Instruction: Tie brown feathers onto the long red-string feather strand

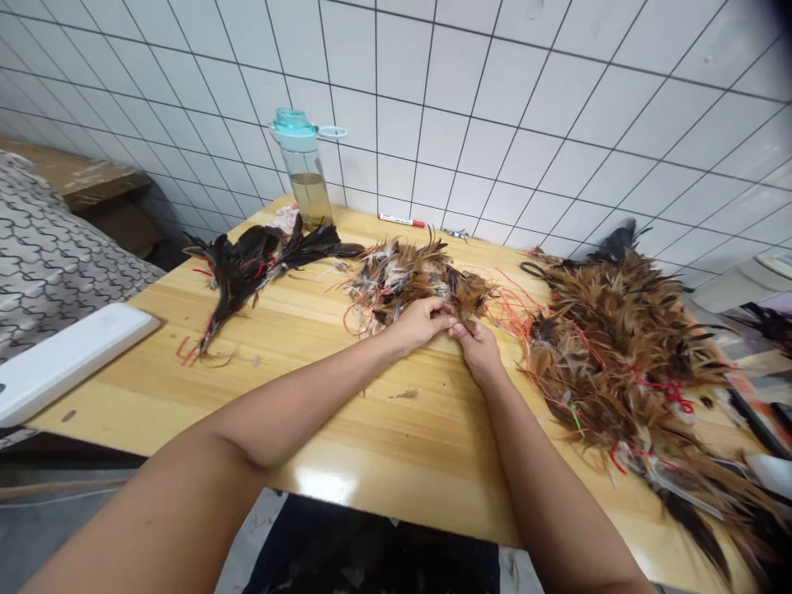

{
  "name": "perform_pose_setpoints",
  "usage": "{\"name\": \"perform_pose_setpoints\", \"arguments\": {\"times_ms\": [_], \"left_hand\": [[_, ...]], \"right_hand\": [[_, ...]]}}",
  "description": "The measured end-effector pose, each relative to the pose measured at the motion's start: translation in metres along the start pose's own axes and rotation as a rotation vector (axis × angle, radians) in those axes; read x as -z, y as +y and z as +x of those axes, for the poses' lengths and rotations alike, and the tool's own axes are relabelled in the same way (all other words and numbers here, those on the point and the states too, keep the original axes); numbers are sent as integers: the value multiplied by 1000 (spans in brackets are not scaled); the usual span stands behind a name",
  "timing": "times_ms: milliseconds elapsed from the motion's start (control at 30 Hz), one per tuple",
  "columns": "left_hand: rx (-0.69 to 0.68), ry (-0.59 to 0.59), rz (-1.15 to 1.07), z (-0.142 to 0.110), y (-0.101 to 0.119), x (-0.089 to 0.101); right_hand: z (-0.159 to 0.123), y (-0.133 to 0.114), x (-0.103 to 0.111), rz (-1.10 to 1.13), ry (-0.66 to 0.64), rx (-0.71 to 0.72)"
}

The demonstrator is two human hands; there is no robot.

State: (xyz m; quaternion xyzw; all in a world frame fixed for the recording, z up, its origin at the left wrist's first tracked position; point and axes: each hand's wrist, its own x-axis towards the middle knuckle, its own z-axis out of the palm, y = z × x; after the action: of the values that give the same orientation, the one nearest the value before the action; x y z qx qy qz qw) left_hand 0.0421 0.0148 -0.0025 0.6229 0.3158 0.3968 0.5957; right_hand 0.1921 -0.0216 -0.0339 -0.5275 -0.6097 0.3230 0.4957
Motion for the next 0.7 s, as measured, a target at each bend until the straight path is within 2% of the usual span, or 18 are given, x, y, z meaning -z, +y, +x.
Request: {"name": "perform_pose_setpoints", "arguments": {"times_ms": [67, 133, 233, 300, 333, 400, 467, 533, 700], "left_hand": [[-66, 58, 60, 4, 10, 10], [-181, 236, 196, 11, 24, 32], [-265, 605, 457, 17, 46, 85], [-194, 690, 680, 13, 54, 128], [-128, 677, 770, 9, 56, 148], [41, 523, 863, -2, 55, 181], [205, 384, 875, -11, 50, 201], [258, 352, 913, -16, 42, 209], [276, 301, 950, -14, 28, 203]], "right_hand": [[0, 2, -1, 27, 6, -21], [0, 3, -1, 32, 23, -63], [-1, 2, -1, -4, 53, -115], [-1, 1, 0, -43, 62, -129], [0, 0, 0, -60, 63, -130], [1, 1, 0, -89, 66, -124], [2, 1, 0, -116, 76, -112], [2, 2, 0, -143, 90, -96], [2, 7, 2, -142, 126, -85]]}}
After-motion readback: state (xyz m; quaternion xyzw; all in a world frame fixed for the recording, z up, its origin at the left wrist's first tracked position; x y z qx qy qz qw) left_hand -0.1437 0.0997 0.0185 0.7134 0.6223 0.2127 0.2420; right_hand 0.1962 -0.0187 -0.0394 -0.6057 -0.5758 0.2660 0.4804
